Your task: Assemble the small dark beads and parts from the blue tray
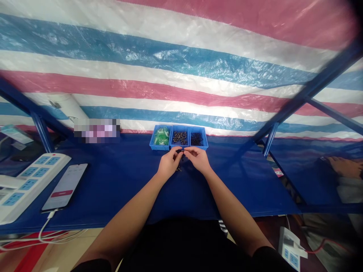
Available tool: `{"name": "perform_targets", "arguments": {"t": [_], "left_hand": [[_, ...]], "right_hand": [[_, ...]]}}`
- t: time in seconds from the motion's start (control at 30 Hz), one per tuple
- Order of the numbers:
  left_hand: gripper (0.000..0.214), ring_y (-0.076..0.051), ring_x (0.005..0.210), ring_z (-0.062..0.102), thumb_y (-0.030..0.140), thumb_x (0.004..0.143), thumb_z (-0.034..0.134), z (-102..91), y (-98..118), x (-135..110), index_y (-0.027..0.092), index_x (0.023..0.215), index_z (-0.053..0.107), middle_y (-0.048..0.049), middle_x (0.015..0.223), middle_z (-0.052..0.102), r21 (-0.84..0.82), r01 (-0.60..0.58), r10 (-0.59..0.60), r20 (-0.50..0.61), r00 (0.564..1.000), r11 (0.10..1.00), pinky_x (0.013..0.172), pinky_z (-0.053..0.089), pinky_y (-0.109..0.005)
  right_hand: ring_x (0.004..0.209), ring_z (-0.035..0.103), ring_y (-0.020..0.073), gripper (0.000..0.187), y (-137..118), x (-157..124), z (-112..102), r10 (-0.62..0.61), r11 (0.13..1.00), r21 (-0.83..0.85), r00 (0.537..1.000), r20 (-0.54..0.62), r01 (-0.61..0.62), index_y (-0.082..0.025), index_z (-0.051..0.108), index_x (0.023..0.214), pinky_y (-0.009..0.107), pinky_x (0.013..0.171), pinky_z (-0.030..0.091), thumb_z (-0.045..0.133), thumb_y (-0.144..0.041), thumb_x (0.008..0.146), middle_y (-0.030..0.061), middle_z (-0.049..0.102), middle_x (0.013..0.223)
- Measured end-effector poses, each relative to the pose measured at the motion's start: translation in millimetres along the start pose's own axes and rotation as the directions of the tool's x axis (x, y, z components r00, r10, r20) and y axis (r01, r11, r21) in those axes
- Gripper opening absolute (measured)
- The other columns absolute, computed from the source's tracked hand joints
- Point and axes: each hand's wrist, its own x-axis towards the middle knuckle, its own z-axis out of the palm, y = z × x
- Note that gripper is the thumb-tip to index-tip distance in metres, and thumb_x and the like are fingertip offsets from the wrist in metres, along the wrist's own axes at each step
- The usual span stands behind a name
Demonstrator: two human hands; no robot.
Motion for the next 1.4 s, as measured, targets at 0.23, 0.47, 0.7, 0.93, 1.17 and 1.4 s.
{"name": "perform_targets", "arguments": {"t": [0.23, 0.47, 0.7, 0.93, 1.17, 1.4], "left_hand": [[0.024, -0.012, 0.072, 0.063, 0.037, 0.093, 0.048, 1.1, -1.0, 1.0, 0.023, 0.103, 0.064, -0.0002, 0.088, 0.07, 0.003, -0.054, 0.054, -0.026, 0.998, 0.999, 0.068, 0.047, -0.022], [0.026, -0.013, 0.075, 0.063, 0.038, 0.096, 0.043, -3.2, 0.7, 1.3, 0.023, 0.099, 0.064, 0.0002, 0.089, 0.069, 0.004, -0.034, 0.034, 0.011, 0.999, 0.999, 0.07, 0.046, -0.022], [0.029, -0.012, 0.068, 0.061, 0.04, 0.096, 0.04, -4.6, 2.6, 0.5, 0.023, 0.102, 0.062, 0.0005, 0.079, 0.066, 0.007, -0.024, 0.024, 0.036, 0.999, 1.0, 0.065, 0.045, -0.021], [0.029, -0.01, 0.058, 0.055, 0.04, 0.092, 0.049, -0.8, 1.8, -0.2, 0.023, 0.113, 0.061, 0.0032, 0.067, 0.06, -0.004, -0.013, 0.013, -0.003, 1.0, 1.0, 0.06, 0.044, -0.02], [0.024, -0.012, 0.076, 0.062, 0.036, 0.094, 0.045, -1.8, 2.5, 1.0, 0.023, 0.102, 0.063, -0.0007, 0.092, 0.069, -0.027, -0.048, 0.047, -0.006, 0.999, 0.998, 0.071, 0.046, -0.021], [0.027, -0.013, 0.069, 0.061, 0.039, 0.096, 0.041, -4.3, 2.9, 0.9, 0.022, 0.095, 0.063, 0.0001, 0.08, 0.067, 0.006, -0.016, 0.016, 0.022, 1.0, 1.0, 0.066, 0.045, -0.022]], "right_hand": [[0.077, 0.068, 0.0193, 0.03, -3.9, -1.3, 1.4, 0.01, 0.999, 0.031, 1.0, 0.029, -0.011, -0.019, 0.072, 0.094, 0.034, 0.074, 0.057, 0.07, -0.041, 0.074, 0.0068, 0.073, 0.088], [0.08, 0.069, 0.0198, 0.031, -4.4, -3.0, 3.0, 0.007, 0.999, 0.05, 0.999, 0.053, -0.01, -0.019, 0.072, 0.094, 0.034, 0.078, 0.057, 0.071, -0.041, 0.073, 0.0066, 0.073, 0.09], [0.083, 0.069, 0.0199, 0.031, -4.4, -2.6, 2.8, -0.012, 1.0, 0.027, 0.999, 0.033, 0.011, -0.019, 0.072, 0.094, 0.035, 0.08, 0.056, 0.07, -0.042, 0.073, 0.0065, 0.073, 0.092], [0.079, 0.068, 0.0191, 0.03, -5.5, -1.7, 0.0, 0.006, 1.0, 0.017, 1.0, 0.019, -0.006, -0.019, 0.072, 0.095, 0.033, 0.076, 0.056, 0.069, -0.041, 0.075, 0.0064, 0.073, 0.09], [0.079, 0.069, 0.0196, 0.031, -6.4, -2.8, 1.9, 0.015, 0.999, 0.028, 0.999, 0.047, -0.017, -0.019, 0.072, 0.095, 0.034, 0.076, 0.057, 0.07, -0.042, 0.074, 0.006, 0.073, 0.089], [0.083, 0.069, 0.0196, 0.031, -2.2, -3.1, 3.3, -0.016, 1.0, 0.02, 0.997, 0.071, 0.015, -0.02, 0.071, 0.097, 0.034, 0.08, 0.056, 0.07, -0.041, 0.074, 0.0064, 0.073, 0.093]]}}
